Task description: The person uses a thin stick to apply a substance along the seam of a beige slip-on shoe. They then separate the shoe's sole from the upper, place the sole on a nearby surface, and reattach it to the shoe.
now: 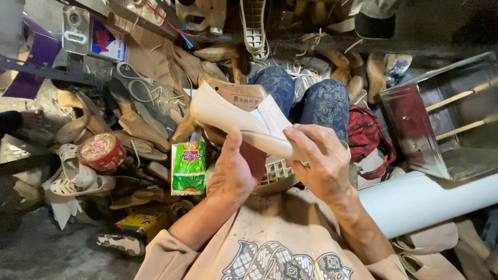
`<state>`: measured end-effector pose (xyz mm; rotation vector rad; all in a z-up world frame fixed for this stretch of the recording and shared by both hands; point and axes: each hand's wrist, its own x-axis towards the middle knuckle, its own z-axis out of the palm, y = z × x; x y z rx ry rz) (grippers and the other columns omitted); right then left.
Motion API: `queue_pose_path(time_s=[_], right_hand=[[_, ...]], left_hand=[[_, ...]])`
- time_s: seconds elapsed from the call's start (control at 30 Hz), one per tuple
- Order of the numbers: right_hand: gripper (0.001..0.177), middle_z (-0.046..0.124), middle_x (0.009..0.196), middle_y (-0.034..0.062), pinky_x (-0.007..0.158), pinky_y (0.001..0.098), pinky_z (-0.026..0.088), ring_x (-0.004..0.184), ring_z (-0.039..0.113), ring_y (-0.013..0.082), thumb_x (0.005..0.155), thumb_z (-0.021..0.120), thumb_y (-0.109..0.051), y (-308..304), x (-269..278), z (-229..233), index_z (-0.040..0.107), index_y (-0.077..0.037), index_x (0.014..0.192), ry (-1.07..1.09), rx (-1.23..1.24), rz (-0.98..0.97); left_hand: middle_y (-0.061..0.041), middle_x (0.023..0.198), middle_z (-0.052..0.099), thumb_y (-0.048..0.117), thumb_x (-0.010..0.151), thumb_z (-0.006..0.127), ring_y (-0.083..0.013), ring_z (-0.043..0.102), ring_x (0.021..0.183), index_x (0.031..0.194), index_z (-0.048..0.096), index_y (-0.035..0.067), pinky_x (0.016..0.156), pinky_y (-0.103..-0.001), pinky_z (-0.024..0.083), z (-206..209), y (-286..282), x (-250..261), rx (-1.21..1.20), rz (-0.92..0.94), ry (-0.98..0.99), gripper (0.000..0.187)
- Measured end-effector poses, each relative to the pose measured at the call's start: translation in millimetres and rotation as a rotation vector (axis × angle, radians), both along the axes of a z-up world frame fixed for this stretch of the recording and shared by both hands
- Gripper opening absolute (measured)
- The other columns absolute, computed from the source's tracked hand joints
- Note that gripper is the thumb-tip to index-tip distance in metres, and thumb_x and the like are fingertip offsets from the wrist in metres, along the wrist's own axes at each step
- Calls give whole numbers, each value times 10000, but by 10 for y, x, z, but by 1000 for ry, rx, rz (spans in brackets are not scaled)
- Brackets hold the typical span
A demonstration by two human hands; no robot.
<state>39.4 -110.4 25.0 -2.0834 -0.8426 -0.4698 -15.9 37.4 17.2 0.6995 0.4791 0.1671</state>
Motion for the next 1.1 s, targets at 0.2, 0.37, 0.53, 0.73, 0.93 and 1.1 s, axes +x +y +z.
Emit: queue_pose_path(time_s=[0.2, 0.37, 0.53, 0.73, 0.93, 1.1], right_hand=[[671, 523, 1454, 241, 1076, 519, 459, 1343, 536, 446, 870, 811, -156, -105, -33, 135, 519, -11, 1456, 202, 78, 138], [516, 616, 1319, 279, 977, 526, 518, 1233, 614, 456, 884, 776, -40, -588, -82, -130, 589, 79, 1350, 382, 76, 7], [349, 629, 1337, 254, 1078, 422, 531, 1252, 614, 342, 978, 680, -13, -747, -240, -184, 604, 82, 1305, 533, -9, -115], [286, 661, 1292, 237, 1052, 409, 532, 1212, 636, 331, 1008, 652, -4, -738, -245, -191, 632, 76, 1281, 521, -3, -138], [250, 669, 1278, 244, 1065, 419, 529, 1187, 644, 348, 1031, 634, 22, -771, -234, -178, 622, 94, 1270, 475, 35, -140], [214, 675, 1277, 243, 1040, 414, 511, 1185, 645, 352, 1059, 608, 8, -810, -249, -213, 628, 100, 1251, 476, 36, -155]], left_hand=[[-186, 1365, 639, 442, 906, 608, -347, 646, 1209, 1434, 558, 88, 1099, -575, 468, 26, 289, 345, -302, 335, 149, 638], [-184, 1289, 682, 446, 903, 642, -340, 676, 1150, 1332, 627, 74, 1063, -572, 510, 28, 560, 376, -343, 417, 193, 568], [-106, 1197, 718, 441, 855, 700, -345, 655, 1130, 1238, 659, 135, 997, -743, 474, -421, 799, 164, -346, 280, 17, 492], [-110, 1263, 683, 414, 876, 705, -330, 648, 1145, 1385, 568, 136, 973, -688, 522, -390, 756, 134, -193, 324, -76, 596], [-105, 1208, 708, 555, 820, 688, -322, 642, 1151, 1314, 622, 136, 1057, -746, 439, -291, 830, 158, -320, 317, 87, 651], [-184, 1262, 658, 523, 925, 656, -333, 591, 1239, 1283, 664, 69, 1159, -564, 430, -483, 1002, 102, -771, 63, -132, 579]])
